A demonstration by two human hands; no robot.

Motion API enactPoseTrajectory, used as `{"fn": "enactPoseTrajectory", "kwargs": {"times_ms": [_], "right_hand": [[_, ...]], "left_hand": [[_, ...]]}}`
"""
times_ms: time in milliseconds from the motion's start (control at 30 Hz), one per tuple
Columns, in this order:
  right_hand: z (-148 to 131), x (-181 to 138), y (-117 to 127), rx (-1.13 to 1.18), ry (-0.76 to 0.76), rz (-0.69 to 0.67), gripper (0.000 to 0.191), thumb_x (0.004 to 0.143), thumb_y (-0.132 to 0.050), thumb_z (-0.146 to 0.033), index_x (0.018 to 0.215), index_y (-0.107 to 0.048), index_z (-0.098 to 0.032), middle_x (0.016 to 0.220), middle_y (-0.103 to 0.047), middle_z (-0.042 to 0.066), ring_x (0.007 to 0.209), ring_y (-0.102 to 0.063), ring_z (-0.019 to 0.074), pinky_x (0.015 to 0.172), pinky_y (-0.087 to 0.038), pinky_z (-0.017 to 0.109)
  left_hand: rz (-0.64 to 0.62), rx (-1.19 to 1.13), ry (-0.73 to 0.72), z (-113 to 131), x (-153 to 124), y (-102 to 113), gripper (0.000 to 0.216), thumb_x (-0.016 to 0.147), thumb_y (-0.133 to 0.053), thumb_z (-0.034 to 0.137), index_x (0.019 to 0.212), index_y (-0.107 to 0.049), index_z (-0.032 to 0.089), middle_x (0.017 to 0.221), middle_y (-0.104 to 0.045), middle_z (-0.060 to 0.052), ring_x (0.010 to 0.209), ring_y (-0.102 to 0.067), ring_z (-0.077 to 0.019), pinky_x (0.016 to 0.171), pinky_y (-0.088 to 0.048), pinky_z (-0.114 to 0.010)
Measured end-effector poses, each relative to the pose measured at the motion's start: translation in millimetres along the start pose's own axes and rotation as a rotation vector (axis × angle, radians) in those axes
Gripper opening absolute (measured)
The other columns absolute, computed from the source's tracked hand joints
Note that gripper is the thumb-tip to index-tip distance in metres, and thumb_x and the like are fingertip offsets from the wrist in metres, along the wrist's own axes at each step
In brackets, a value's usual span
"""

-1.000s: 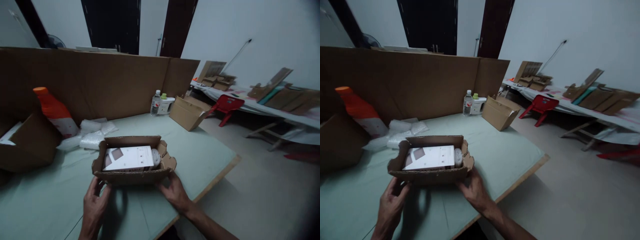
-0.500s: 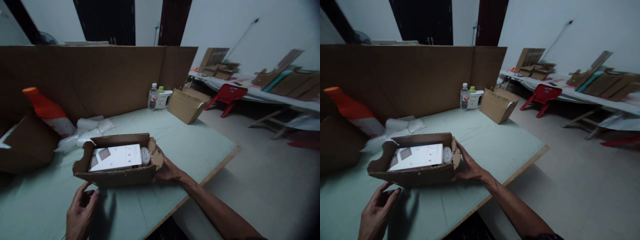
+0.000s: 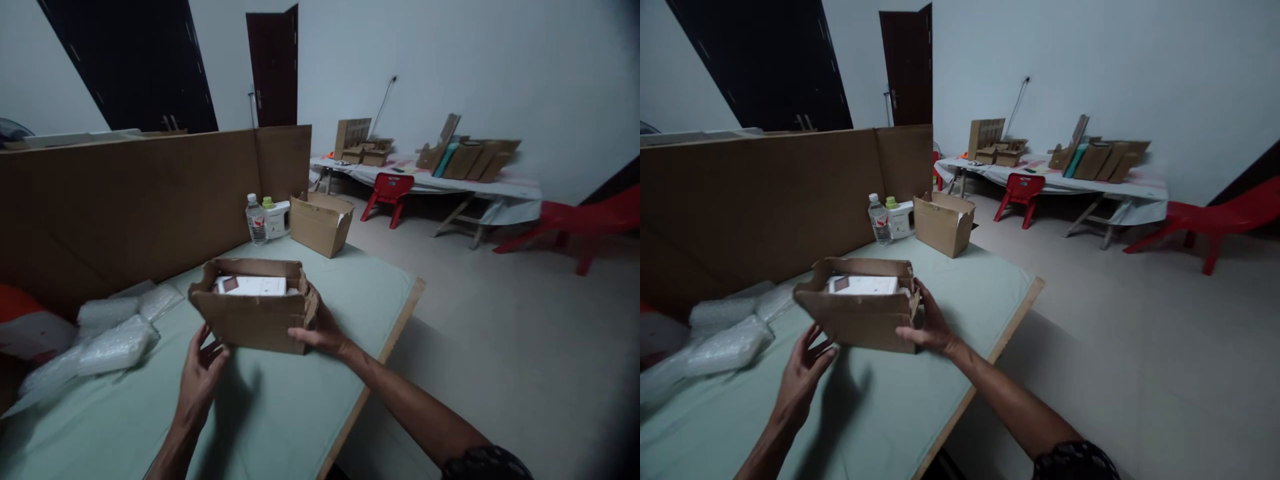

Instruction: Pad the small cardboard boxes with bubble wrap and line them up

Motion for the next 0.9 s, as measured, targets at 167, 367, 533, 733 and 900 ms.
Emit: {"fn": "enactPoseTrajectory", "kwargs": {"times_ms": [167, 367, 533, 733, 900], "right_hand": [[33.8, 43.2, 71.3, -0.205, -0.052, 0.199, 0.1, 0.068, -0.081, -0.041, 0.153, -0.032, -0.021, 0.151, -0.049, 0.015, 0.136, -0.049, 0.0318, 0.11, -0.044, 0.048], [85.1, 91.9, 123.6, -0.376, -0.103, 0.369, 0.099, 0.068, -0.082, -0.042, 0.151, -0.034, -0.018, 0.143, -0.054, 0.016, 0.13, -0.052, 0.0308, 0.105, -0.048, 0.047], [107.0, 100.9, 123.9, -0.441, -0.062, 0.455, 0.104, 0.069, -0.083, -0.039, 0.154, -0.028, -0.016, 0.152, -0.044, 0.02, 0.142, -0.041, 0.0307, 0.117, -0.036, 0.05], [119.5, 88.9, 125.3, -0.525, -0.223, 0.4, 0.096, 0.072, -0.081, -0.04, 0.153, -0.035, -0.016, 0.155, -0.043, 0.019, 0.144, -0.041, 0.035, 0.118, -0.036, 0.051], [123.8, 79.4, 125.5, -0.873, -0.597, 0.053, 0.056, 0.086, -0.068, -0.044, 0.133, -0.06, -0.015, 0.123, -0.071, 0.014, 0.113, -0.067, 0.0302, 0.095, -0.051, 0.039]], "left_hand": [[-0.294, 0.026, -0.046, 8.4, 51.7, -94.9, 0.097, 0.071, -0.074, 0.053, 0.152, -0.032, 0.023, 0.161, -0.032, -0.02, 0.142, -0.044, -0.0372, 0.102, -0.051, -0.048], [-0.415, 0.093, -0.087, 10.9, 110.6, -170.3, 0.095, 0.066, -0.078, 0.04, 0.149, -0.038, 0.019, 0.164, -0.024, -0.021, 0.142, -0.04, -0.0407, 0.105, -0.046, -0.052], [-0.478, 0.124, -0.082, 8.0, 155.0, -228.8, 0.098, 0.064, -0.078, 0.031, 0.152, -0.036, 0.018, 0.164, -0.027, -0.021, 0.142, -0.04, -0.042, 0.105, -0.046, -0.052], [-0.5, 0.158, -0.126, -5.7, 176.2, -270.7, 0.096, 0.07, -0.071, 0.033, 0.156, -0.029, 0.018, 0.162, -0.033, -0.018, 0.14, -0.045, -0.0369, 0.104, -0.048, -0.046], [-0.46, 0.28, -0.236, -18.9, 164.3, -266.5, 0.091, 0.067, -0.07, 0.03, 0.151, -0.038, 0.016, 0.157, -0.042, -0.017, 0.143, -0.04, -0.0356, 0.117, -0.035, -0.052]]}}
Point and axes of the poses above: each hand's wrist, its own x-axis towards the middle knuckle, its own y-axis out of the back of the hand, z = x × y, the point moved 8 cm from there along x, towards the middle knuckle
